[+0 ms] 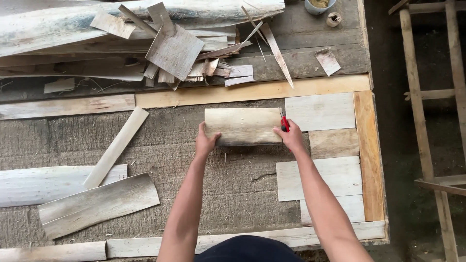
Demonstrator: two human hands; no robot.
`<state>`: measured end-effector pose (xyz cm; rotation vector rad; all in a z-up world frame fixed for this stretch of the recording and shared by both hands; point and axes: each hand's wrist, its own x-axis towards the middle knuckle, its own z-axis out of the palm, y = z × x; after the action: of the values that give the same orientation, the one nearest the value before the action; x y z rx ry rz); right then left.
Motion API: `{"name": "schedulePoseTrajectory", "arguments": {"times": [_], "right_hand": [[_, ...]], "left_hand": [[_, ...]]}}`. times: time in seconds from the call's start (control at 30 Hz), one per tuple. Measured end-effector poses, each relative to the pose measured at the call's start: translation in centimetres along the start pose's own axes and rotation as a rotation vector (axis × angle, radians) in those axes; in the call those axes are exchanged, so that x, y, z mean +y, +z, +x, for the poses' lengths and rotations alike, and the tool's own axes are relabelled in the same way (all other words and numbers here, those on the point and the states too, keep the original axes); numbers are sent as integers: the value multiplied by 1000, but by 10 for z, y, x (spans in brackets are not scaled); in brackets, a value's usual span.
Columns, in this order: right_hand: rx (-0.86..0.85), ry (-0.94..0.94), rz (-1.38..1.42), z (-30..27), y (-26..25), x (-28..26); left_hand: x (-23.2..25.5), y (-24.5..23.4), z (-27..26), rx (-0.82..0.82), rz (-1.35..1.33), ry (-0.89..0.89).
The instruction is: Cutting and trimming thin wood veneer sheets using a utility knife and a wooden guide on a workbench.
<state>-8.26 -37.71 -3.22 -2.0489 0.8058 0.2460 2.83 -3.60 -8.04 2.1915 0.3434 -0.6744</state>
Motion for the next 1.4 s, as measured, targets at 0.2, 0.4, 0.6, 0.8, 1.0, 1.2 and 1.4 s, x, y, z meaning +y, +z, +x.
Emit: {"name": "schedulePoseTrajectory", "arguments": {"times": [0.2,0.4,0.6,0.8,1.0,1.2,1.4], "right_hand": [[89,80,-154,30,-3,2],[104,164,-81,22,-11,-17],[103,131,160,-18,-24,-40],[122,166,583,-78,0,-35],[-260,254,603,-175,60,-19],[-153,275,650,-234,119,-7],[-7,243,688,-254,155,9]], "left_hand": [[35,1,-17,62,100,77],[43,6,-20,63,195,85],[22,-1,-46,80,18,25],[-3,-32,-115,93,-579,6],[-61,-31,-184,-4,-968,-149],[-111,-2,-225,-144,-1131,-182],[-141,14,-235,-315,-1128,-154]]}}
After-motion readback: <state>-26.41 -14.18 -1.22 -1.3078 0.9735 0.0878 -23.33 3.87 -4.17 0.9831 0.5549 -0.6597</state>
